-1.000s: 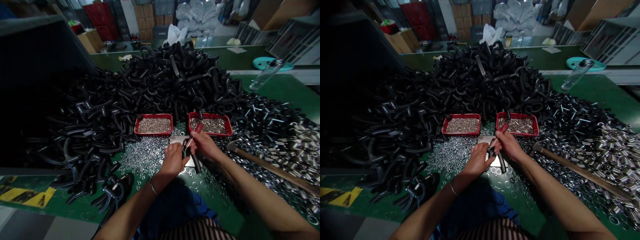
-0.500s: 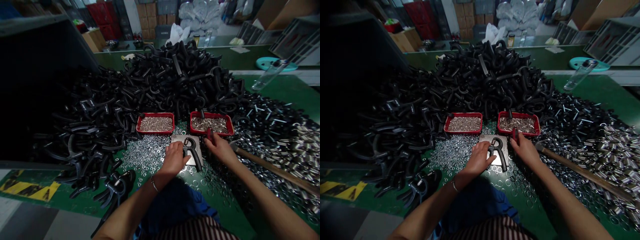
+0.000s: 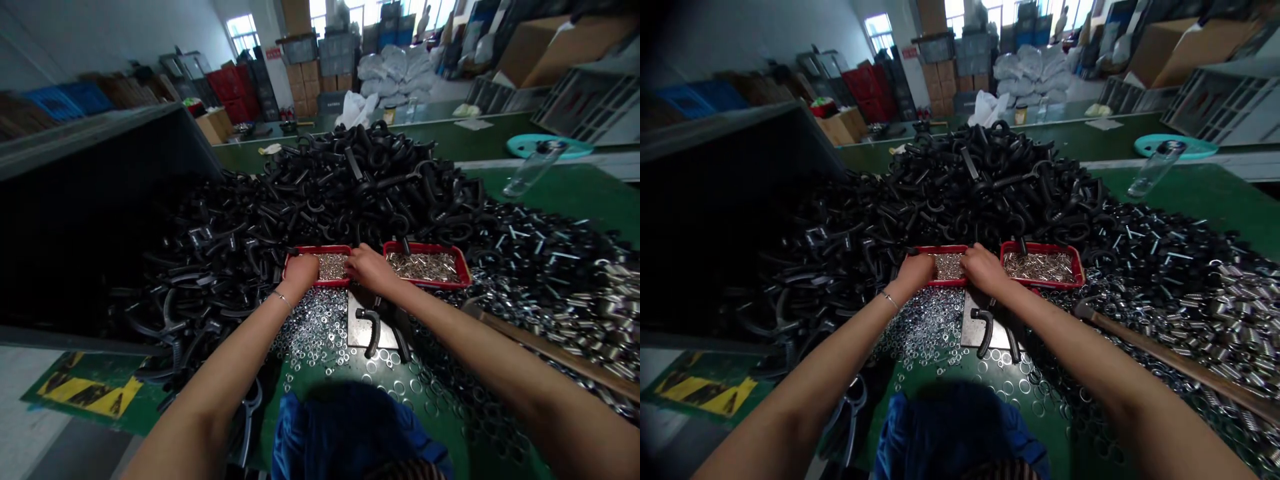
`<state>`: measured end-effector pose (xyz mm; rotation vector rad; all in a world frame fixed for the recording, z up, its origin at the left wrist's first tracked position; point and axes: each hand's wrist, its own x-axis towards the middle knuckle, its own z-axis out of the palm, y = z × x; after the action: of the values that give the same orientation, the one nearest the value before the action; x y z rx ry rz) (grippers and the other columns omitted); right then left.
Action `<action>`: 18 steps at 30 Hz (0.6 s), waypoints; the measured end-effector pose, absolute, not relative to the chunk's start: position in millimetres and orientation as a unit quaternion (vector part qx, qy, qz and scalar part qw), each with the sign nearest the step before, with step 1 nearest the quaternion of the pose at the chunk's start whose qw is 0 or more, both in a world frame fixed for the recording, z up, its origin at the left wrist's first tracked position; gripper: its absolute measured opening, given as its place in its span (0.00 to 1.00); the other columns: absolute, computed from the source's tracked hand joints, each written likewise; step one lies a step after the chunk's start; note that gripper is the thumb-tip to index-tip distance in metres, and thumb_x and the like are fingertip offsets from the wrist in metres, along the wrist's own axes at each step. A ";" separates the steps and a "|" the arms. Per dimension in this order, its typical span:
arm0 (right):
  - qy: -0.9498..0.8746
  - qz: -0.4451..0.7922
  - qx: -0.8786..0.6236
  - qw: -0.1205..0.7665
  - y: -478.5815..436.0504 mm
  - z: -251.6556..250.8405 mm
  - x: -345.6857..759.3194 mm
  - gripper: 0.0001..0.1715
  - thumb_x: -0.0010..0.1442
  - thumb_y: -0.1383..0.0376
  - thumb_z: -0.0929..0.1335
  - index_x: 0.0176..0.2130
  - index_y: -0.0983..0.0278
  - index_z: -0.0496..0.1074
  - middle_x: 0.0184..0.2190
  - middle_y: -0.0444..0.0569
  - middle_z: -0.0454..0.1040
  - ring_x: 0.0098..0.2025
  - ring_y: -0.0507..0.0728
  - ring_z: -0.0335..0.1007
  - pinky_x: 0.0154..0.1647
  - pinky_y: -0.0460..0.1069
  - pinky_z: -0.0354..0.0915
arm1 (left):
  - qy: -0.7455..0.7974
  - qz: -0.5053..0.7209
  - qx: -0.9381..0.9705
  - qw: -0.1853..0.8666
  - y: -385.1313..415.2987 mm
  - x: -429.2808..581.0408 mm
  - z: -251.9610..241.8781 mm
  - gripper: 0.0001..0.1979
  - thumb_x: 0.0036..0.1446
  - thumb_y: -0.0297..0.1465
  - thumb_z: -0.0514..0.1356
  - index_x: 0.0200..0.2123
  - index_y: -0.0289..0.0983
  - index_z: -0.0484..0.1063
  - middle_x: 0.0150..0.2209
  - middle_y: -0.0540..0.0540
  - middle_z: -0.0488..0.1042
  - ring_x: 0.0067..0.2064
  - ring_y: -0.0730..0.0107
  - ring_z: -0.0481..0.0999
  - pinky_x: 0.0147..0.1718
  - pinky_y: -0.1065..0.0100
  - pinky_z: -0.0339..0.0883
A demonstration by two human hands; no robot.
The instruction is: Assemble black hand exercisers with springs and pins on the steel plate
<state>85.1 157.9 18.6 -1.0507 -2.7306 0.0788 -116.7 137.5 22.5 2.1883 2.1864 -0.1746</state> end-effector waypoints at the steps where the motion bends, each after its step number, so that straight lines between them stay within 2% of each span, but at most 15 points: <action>1: -0.933 0.021 -0.345 0.097 166.6 16.5 70.4 0.11 0.66 0.65 0.66 0.36 0.66 0.78 0.37 0.54 0.76 0.44 0.60 0.64 0.44 0.51 0.58 | 0.702 -0.051 0.710 0.020 136.6 -118.8 20.4 0.12 0.59 0.23 0.55 0.40 0.28 0.79 0.41 0.30 0.79 0.45 0.53 0.80 0.46 0.60 0.70; 6: -0.944 0.022 -0.320 0.075 190.0 3.5 42.9 0.07 0.61 0.67 0.69 0.34 0.67 0.78 0.39 0.57 0.77 0.46 0.62 0.63 0.42 0.52 0.55 | 0.691 0.008 0.723 0.025 129.8 -131.9 12.7 0.13 0.62 0.28 0.54 0.41 0.32 0.79 0.44 0.33 0.78 0.47 0.55 0.78 0.48 0.62 0.69; 9: -0.941 0.022 -0.329 0.081 192.2 -3.5 44.3 0.09 0.63 0.67 0.67 0.36 0.68 0.77 0.40 0.58 0.77 0.45 0.63 0.63 0.42 0.53 0.54 | 0.691 0.053 0.720 0.040 134.2 -138.8 6.1 0.14 0.64 0.30 0.53 0.39 0.35 0.79 0.44 0.38 0.78 0.47 0.60 0.78 0.49 0.66 0.69; 11: -0.936 0.022 -0.339 0.090 191.6 -7.2 45.3 0.11 0.64 0.65 0.67 0.39 0.69 0.77 0.41 0.59 0.77 0.46 0.64 0.64 0.43 0.54 0.54 | 0.692 0.083 0.715 0.044 138.4 -141.0 2.5 0.15 0.65 0.29 0.51 0.43 0.35 0.79 0.45 0.40 0.79 0.48 0.63 0.77 0.50 0.68 0.67; 14: -0.926 0.029 -0.360 0.113 190.2 -11.8 44.7 0.14 0.67 0.64 0.64 0.42 0.70 0.75 0.42 0.60 0.78 0.45 0.64 0.65 0.44 0.54 0.54 | 0.693 0.188 0.692 0.073 139.3 -140.9 3.0 0.16 0.65 0.28 0.51 0.47 0.35 0.77 0.45 0.42 0.80 0.47 0.66 0.78 0.50 0.70 0.67; 18: -0.913 0.058 -0.378 0.144 189.8 -15.3 41.9 0.13 0.67 0.67 0.62 0.42 0.70 0.74 0.42 0.60 0.78 0.44 0.63 0.66 0.45 0.54 0.55 | 0.654 0.342 0.663 0.125 120.5 -131.5 15.2 0.12 0.63 0.31 0.55 0.41 0.36 0.79 0.40 0.44 0.81 0.41 0.65 0.79 0.45 0.68 0.69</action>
<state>41.9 189.8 -15.3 -1.0907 -2.6305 0.1667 -131.5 120.5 15.2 1.9307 1.9071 0.9969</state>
